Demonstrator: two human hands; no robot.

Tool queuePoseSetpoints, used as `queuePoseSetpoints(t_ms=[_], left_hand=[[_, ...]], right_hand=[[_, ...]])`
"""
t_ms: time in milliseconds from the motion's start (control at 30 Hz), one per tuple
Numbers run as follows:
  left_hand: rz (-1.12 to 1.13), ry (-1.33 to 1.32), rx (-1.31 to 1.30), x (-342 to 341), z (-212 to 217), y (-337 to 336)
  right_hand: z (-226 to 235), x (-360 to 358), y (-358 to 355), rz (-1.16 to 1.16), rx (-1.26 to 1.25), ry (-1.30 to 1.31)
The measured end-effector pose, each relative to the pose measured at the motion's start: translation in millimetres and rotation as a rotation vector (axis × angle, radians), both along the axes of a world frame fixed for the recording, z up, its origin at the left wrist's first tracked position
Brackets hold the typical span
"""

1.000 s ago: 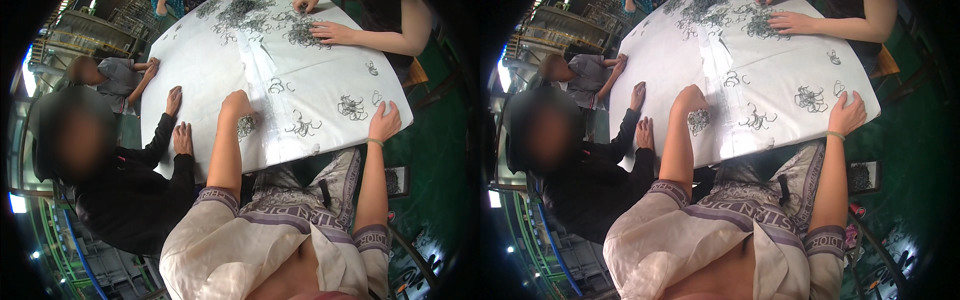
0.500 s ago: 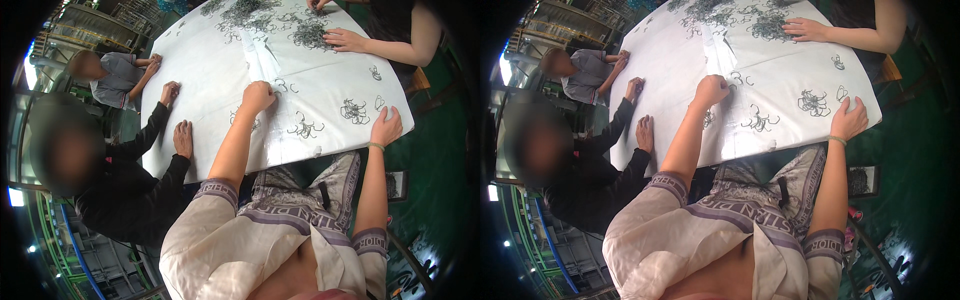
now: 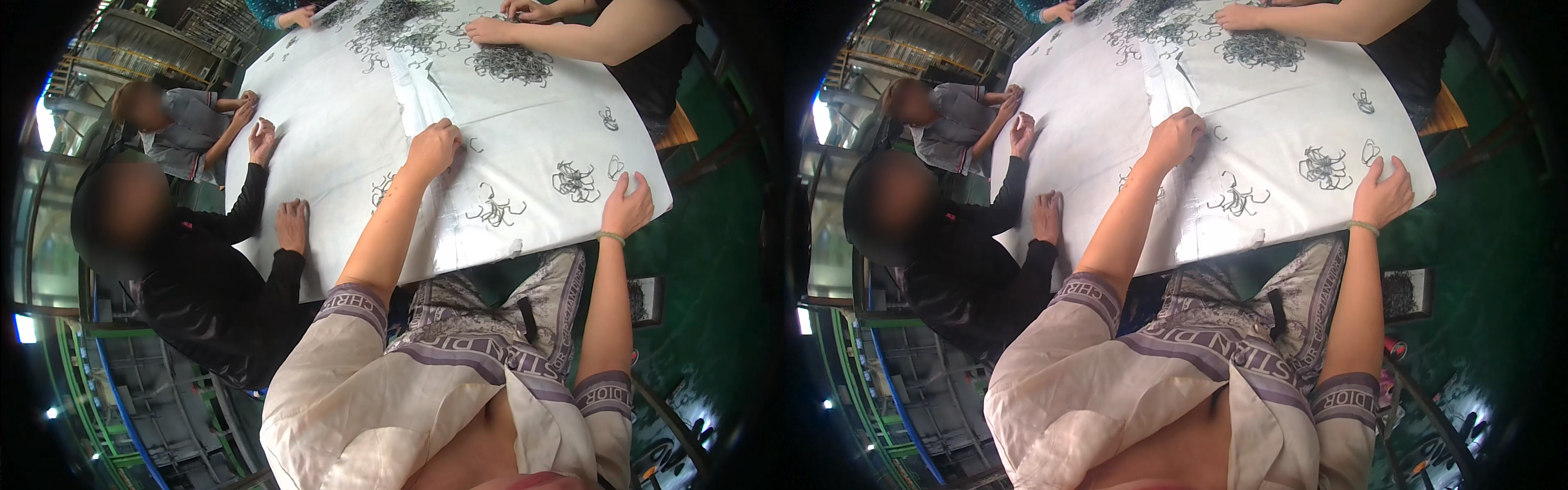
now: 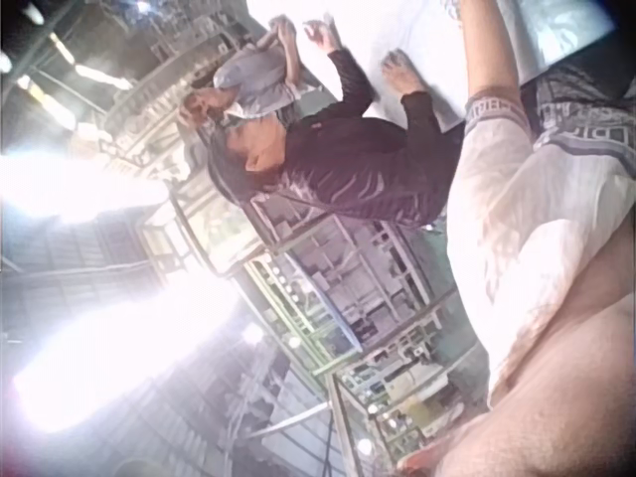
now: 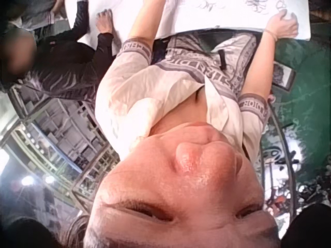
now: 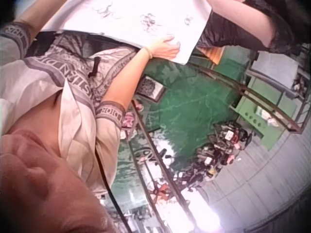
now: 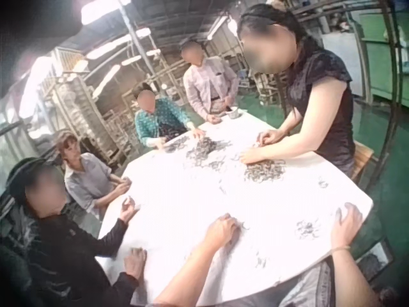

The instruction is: The person walks to a table and joins others to arrange small dark wire pieces into decorative patterns on a large white board. They pick up individual pieces and place them into clusters and shapes across the surface.

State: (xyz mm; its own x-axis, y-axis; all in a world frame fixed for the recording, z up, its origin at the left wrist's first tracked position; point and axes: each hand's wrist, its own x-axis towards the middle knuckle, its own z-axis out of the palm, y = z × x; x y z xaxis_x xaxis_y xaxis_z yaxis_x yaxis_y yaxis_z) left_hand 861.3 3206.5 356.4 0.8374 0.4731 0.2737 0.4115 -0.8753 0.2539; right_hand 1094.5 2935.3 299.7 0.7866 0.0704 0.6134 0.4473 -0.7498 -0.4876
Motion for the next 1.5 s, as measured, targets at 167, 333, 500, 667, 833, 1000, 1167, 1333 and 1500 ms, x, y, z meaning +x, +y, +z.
queuePoseSetpoints(t_ms=[167,333,500,667,833,1000,1167,1333,1500], left_hand=[[0.067,0.002,-0.052,-7.4,-4.6,2.8],[0.063,-0.060,-0.139,-7.1,2.8,-4.8],[0.165,0.010,-0.161,-7.4,-2.4,3.8],[0.295,0.054,-0.225,-12.9,-1.2,9.3],[0.165,-0.068,-0.230,-9.6,8.6,-10.7],[0.192,-0.073,-0.186,-13.8,-9.3,4.3],[0.277,-0.119,-0.294,-14.9,-13.4,9.5],[0.141,-0.178,-0.289,-11.0,-8.1,2.3],[0.321,-0.393,-0.286,3.0,-20.8,6.2]], right_hand=[[4.2,-3.2,-1.3,-0.021,-0.023,0.027],[4.2,-2.6,-0.8,-0.024,-0.023,0.033],[5.4,-2.9,-0.7,-0.015,-0.036,0.054],[4.0,-3.2,-1.2,-0.009,-0.019,0.022],[3.0,-1.9,-1.4,-0.012,-0.017,0.028],[4.2,-3.7,0.5,-0.019,-0.027,0.042],[1.7,-2.2,-1.0,-0.019,-0.038,0.034],[1.3,-1.2,-1.9,-0.023,-0.042,0.024],[5.3,-2.6,-0.9,-0.034,-0.082,0.071]])
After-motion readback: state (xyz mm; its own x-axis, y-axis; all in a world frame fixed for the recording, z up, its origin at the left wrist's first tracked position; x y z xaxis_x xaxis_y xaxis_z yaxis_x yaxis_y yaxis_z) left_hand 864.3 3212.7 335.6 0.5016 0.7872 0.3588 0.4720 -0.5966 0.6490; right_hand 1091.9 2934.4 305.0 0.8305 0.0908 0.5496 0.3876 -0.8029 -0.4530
